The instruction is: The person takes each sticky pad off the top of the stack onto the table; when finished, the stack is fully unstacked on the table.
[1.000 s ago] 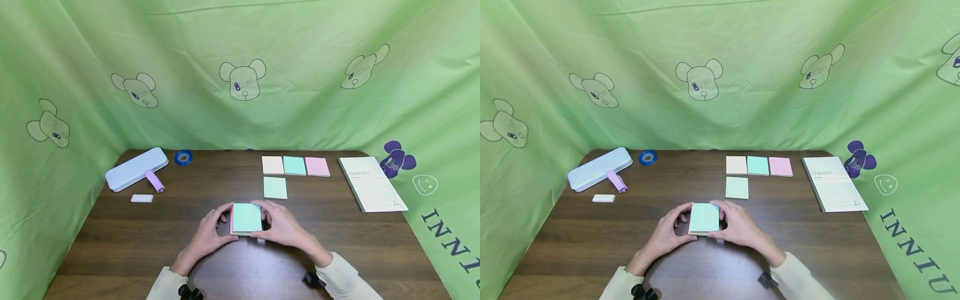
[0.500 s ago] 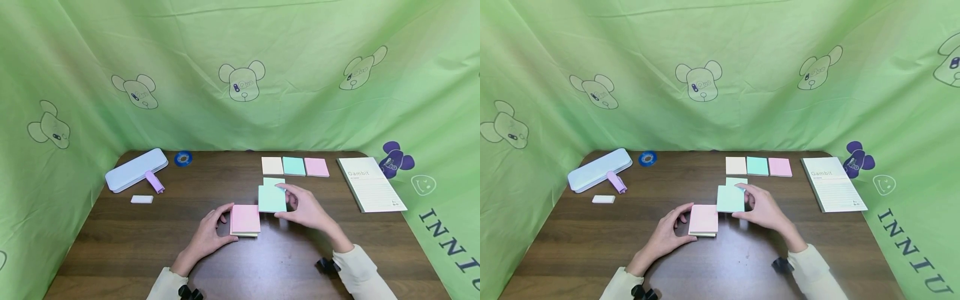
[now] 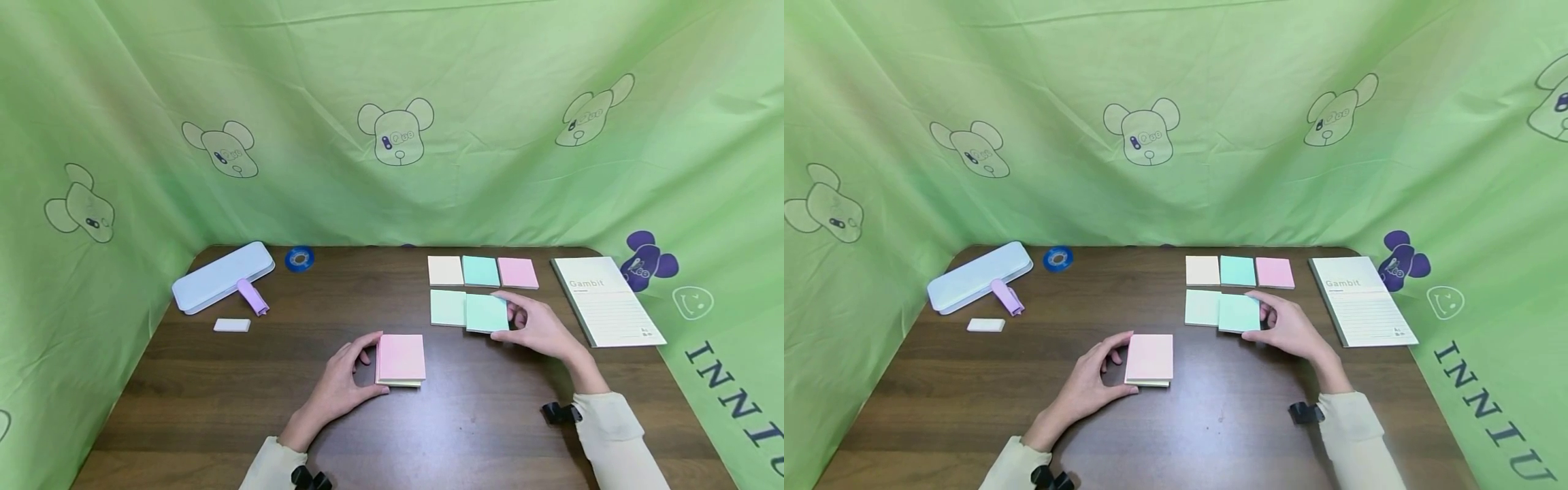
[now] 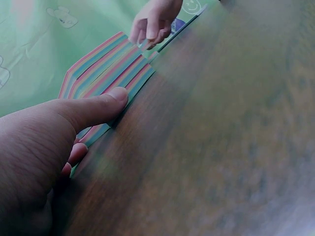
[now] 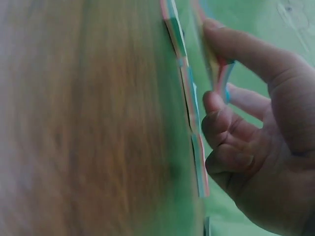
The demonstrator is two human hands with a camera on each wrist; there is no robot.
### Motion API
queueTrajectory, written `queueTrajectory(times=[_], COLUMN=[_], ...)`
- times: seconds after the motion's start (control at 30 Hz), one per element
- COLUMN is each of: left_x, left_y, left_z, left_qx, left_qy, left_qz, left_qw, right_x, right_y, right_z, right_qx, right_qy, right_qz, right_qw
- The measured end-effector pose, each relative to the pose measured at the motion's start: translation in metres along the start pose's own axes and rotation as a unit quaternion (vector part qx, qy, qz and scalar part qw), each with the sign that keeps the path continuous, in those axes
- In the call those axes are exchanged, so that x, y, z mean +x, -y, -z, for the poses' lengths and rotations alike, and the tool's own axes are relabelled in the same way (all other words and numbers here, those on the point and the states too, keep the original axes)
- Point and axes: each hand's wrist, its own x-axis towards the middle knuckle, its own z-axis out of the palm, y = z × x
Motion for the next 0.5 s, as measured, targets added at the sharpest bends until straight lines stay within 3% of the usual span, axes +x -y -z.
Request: queueTrajectory(times=[0.2,0.5], left_x=[0.0,0.0], left_y=[0.0,0.0], left_z=[0.0,0.0], left_qx=[0.005,-0.001], left_qy=[-0.008,0.001], left_qz=[-0.019,-0.004], left_qw=[0.9998,1.0], right_x=[-0.002,0.0], right_y=[-0.01,-0.013], right_z=[0.003,0.0], right_qx=[-0.026,-0.058], right_qy=[0.009,-0.001], right_qz=[-0.006,-0.022], right_qw=[1.0,0.998])
